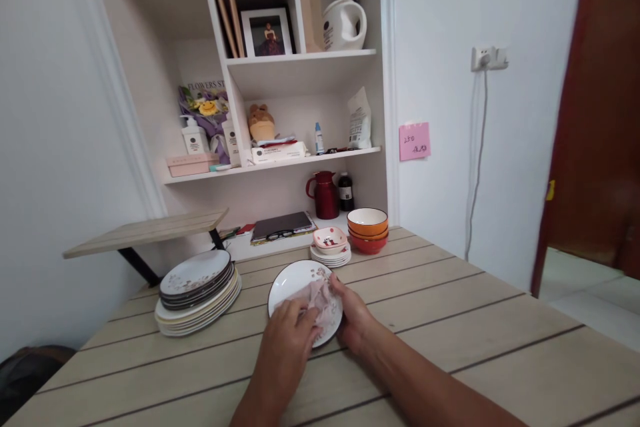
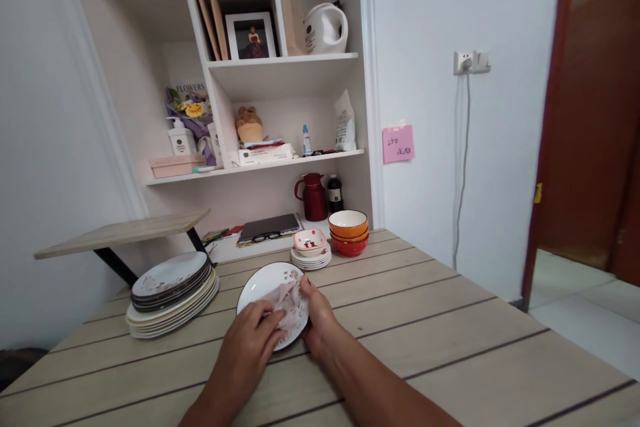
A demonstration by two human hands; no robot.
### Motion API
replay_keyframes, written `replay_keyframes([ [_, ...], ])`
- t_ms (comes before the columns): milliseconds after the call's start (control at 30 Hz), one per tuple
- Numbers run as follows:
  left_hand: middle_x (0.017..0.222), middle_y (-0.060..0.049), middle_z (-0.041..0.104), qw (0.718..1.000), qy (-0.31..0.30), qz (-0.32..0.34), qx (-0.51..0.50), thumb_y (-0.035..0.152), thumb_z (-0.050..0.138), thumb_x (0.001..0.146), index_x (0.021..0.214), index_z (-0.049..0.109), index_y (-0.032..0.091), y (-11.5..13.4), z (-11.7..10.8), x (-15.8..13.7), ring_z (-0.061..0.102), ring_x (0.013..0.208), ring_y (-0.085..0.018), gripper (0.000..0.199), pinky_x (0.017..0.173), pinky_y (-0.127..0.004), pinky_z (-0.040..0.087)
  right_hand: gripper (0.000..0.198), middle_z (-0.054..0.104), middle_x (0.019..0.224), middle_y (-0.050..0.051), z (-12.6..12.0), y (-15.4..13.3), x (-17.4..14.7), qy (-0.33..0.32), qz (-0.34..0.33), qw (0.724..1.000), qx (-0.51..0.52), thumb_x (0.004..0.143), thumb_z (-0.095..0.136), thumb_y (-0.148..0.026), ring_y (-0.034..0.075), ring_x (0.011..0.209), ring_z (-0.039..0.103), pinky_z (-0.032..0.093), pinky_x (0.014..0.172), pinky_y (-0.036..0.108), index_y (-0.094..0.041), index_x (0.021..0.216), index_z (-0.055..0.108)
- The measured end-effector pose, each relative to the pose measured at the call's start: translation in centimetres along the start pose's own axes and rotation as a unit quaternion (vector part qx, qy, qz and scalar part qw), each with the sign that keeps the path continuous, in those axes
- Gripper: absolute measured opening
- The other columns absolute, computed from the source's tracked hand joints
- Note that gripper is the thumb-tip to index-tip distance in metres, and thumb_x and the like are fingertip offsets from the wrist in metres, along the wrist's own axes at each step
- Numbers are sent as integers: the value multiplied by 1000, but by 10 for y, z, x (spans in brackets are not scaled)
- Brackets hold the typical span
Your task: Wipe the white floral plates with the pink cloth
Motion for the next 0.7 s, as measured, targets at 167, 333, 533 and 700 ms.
replay_keyframes([
  [167,107,-6,61,999,3,39,-18,21,56,85,124,55,29,9,-1,1,59,96,-22,40,83,-38,51,38,74,92,10,2,-4,-2,-17,-39,998,-35,83,59,-44,20,79,69,51,81,34,-14,106,62],
  [333,111,-7,62,995,51,-19,81,25,54,86,123,57,29,-5,-5,2,57,99,-24,37,84,-41,46,39,74,93,6,14,3,-12,-61,-49,994,-72,78,66,-43,19,76,68,51,78,33,-19,108,63],
  [533,101,-9,64,975,36,-139,168,27,53,87,115,62,21,-27,-4,0,57,89,-26,30,74,-42,45,42,74,92,9,4,7,-3,8,-29,999,-36,82,60,-42,22,77,70,52,79,38,-17,116,58],
  [700,100,-6,63,994,1,-54,90,27,53,87,104,64,22,-12,0,-2,58,88,-22,21,75,-38,47,45,74,93,9,-10,-5,4,73,-26,997,-6,85,54,-44,21,76,70,53,76,38,-18,121,54],
])
Point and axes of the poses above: each hand's wrist, its own x-axis towards the middle knuckle, its own z-axis out of the palm, y = z × x, the point moved 4 cm from there along x, towards the middle knuckle
